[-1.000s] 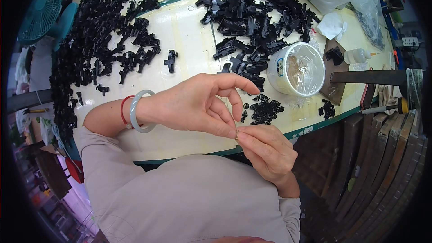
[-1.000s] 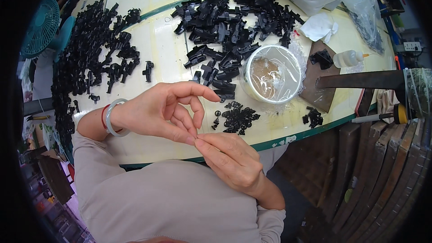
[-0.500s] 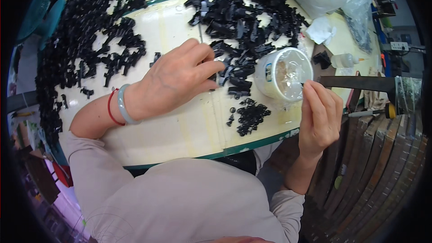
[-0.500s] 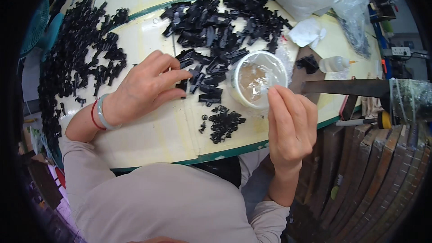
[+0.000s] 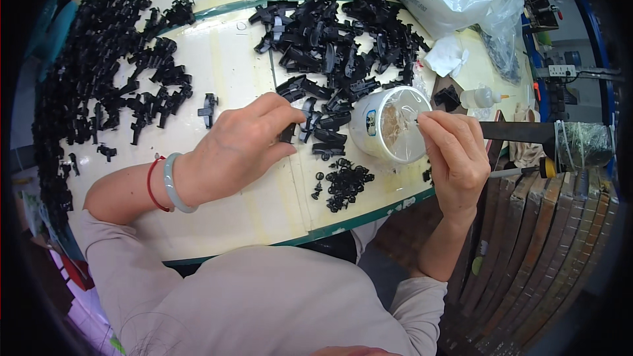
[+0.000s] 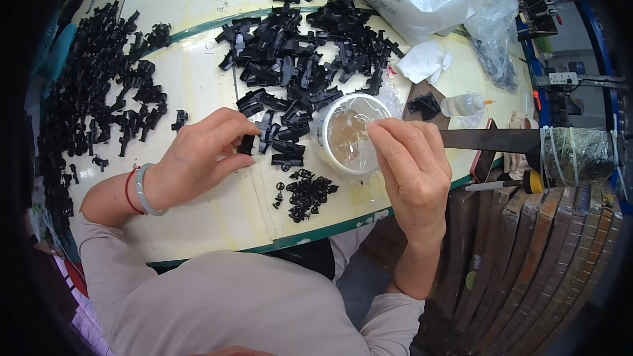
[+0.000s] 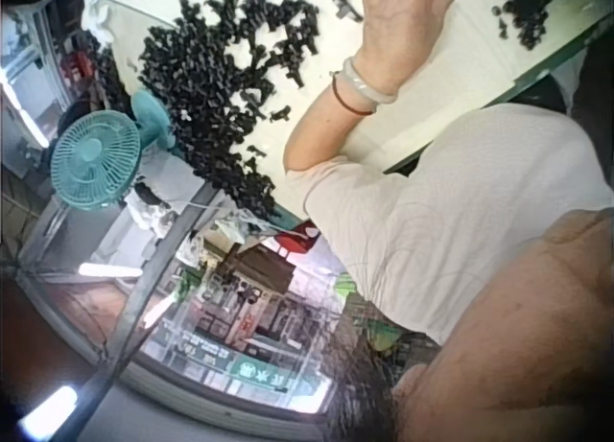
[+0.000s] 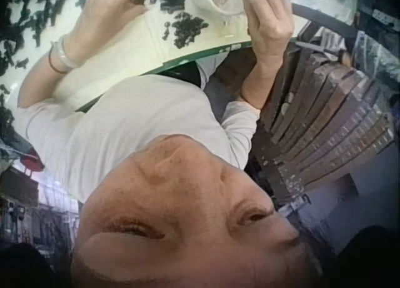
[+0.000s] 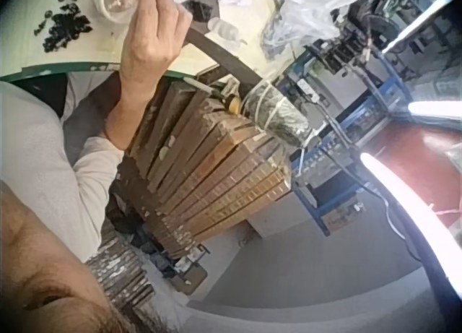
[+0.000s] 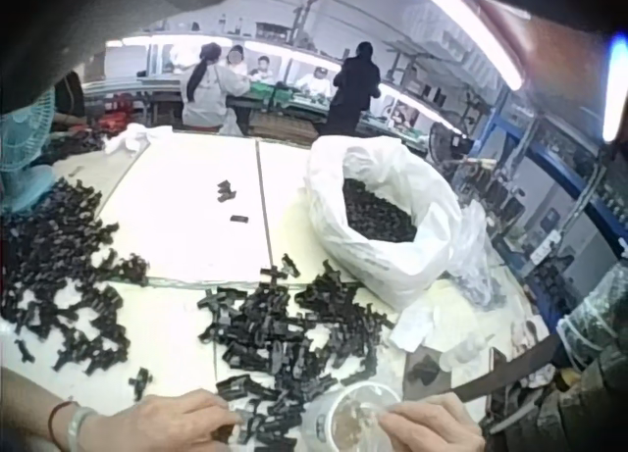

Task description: Assembling small black plastic components by applying a lubricant or adhesive from a cup using a thin applicator tool.

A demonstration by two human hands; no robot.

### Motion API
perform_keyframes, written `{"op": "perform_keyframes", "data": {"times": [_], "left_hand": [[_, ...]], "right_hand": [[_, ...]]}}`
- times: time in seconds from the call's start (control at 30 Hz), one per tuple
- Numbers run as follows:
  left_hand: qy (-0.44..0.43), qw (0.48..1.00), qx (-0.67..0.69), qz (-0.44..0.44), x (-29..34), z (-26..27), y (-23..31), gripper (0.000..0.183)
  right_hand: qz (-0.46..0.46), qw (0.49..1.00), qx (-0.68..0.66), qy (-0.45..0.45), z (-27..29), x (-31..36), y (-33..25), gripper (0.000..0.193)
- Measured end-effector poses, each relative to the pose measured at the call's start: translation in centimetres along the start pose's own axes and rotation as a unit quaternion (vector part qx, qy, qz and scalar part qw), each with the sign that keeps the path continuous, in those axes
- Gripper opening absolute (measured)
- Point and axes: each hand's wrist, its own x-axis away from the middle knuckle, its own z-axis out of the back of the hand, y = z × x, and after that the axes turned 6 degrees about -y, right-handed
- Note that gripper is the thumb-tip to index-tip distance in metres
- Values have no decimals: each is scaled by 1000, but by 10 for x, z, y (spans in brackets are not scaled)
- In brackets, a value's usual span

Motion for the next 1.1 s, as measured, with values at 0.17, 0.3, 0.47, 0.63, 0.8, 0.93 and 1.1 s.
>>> {"op": "perform_keyframes", "data": {"times": [0.17, 0.3, 0.47, 0.63, 0.8, 0.93, 1.1], "left_hand": [[-25, 996, 63, 53, -2, 4, -6, 39], [-33, 992, 91, 78, -4, 8, -5, 38], [-42, 987, 112, 104, -7, 16, -4, 33], [-70, 972, 204, 93, -8, 15, -5, 25], [-136, 890, 390, 192, -10, 18, 1, 21], [-166, 828, 480, 239, -11, 17, 5, 20], [-136, 784, 558, 235, -6, 11, 10, 19]], "right_hand": [[-4, 1000, -27, -14, -4, 0, -3, 32], [19, 1000, 13, -12, -7, -2, -1, 32], [59, 997, 41, -41, -9, -2, -3, 35], [49, 996, 51, -49, -7, -2, -2, 35], [43, 998, 28, -43, -7, -3, -3, 37], [1, 1000, -16, 6, -2, -6, -9, 30], [-84, 979, -167, 77, 2, 4, -27, 26]]}}
